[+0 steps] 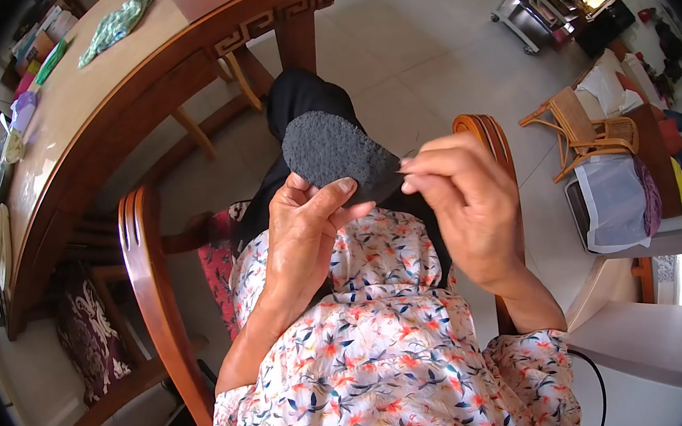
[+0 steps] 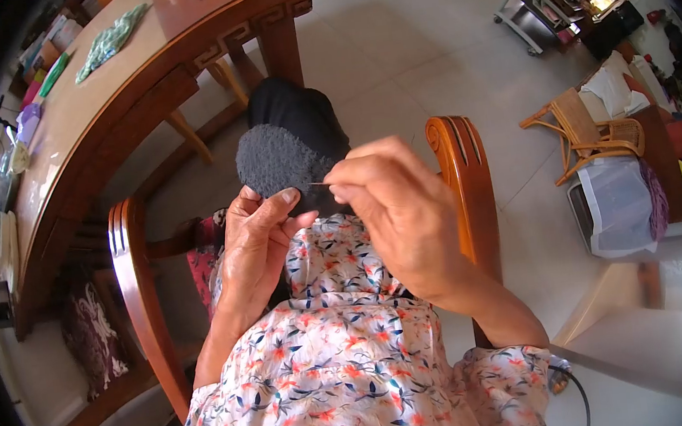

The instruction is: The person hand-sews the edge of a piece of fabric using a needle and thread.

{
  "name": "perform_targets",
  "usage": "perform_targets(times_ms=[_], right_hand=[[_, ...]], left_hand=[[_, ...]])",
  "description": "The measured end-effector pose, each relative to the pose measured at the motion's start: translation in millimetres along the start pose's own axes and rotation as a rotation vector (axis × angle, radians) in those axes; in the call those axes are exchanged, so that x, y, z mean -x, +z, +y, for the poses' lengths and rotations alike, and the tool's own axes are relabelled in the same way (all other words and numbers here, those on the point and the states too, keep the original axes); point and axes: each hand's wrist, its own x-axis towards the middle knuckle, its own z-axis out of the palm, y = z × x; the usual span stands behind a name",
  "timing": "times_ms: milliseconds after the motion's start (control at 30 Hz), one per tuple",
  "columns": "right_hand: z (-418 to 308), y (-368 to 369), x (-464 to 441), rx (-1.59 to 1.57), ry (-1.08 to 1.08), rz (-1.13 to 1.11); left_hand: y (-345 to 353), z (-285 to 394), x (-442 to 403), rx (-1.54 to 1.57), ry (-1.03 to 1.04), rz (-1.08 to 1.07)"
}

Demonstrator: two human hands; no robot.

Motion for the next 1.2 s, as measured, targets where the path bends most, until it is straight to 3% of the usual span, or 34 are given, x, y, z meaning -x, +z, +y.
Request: perform_targets(times_ms=[1000,1200], right_hand=[[17,25,16,0.118,0.016,-0.091],[19,26,16,0.137,-0.001,-0.085]], left_hand=[[-7,-4,0,0.137,0.056,-0.118],[-4,-2,1,0.072,0.041,-0.063]])
